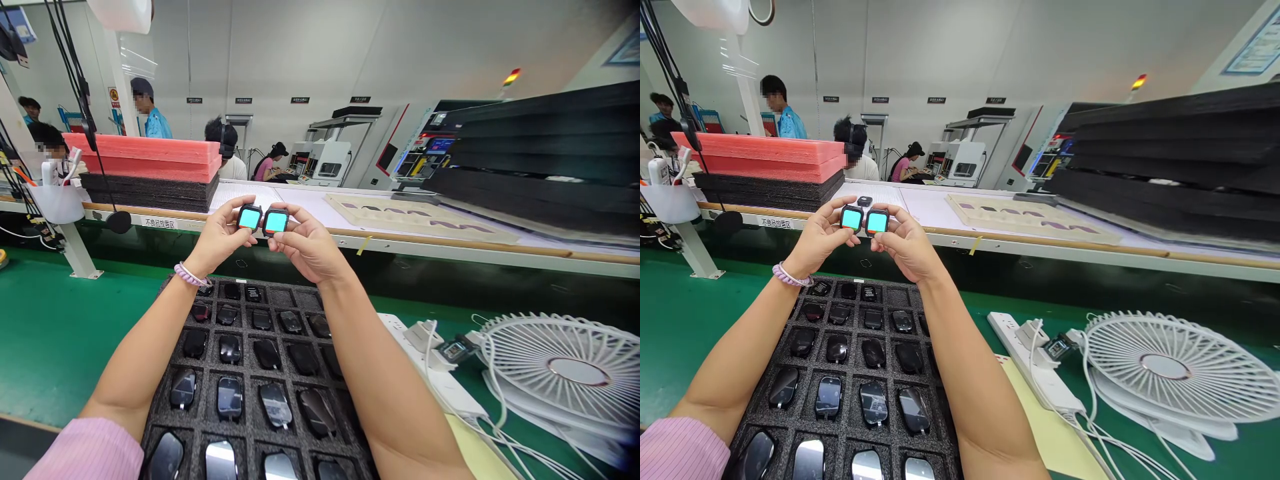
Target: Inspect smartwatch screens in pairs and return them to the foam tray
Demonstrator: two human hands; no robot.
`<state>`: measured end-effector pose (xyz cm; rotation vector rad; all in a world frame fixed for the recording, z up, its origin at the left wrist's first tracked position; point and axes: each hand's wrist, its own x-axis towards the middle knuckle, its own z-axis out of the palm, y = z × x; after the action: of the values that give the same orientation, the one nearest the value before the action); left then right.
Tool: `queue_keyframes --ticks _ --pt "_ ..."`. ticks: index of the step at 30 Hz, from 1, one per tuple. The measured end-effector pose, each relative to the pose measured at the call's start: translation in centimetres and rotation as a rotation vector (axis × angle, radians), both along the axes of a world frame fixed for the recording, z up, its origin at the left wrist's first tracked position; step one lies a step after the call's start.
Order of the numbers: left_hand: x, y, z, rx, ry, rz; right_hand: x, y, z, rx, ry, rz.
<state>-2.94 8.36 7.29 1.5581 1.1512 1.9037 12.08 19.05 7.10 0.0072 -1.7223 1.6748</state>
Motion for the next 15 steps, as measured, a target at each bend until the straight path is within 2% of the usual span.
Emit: queue_keyframes --ticks 8,11,15 --pt "-0.2 0.2 -0.1 0.008 0.017 0.005 -0.1 0.1 0.2 -0.020 0.027 0.042" --pt "-0.1 0.1 0.7 -0.035 -0.051 -0.023 -0.5 0.2 0.7 -0.035 0.034 -0.001" --pt "-0.1 -0.2 2.5 -0.088 -0.111 -0.021 -1.5 0.2 2.0 -0.047 0.033 -0.079"
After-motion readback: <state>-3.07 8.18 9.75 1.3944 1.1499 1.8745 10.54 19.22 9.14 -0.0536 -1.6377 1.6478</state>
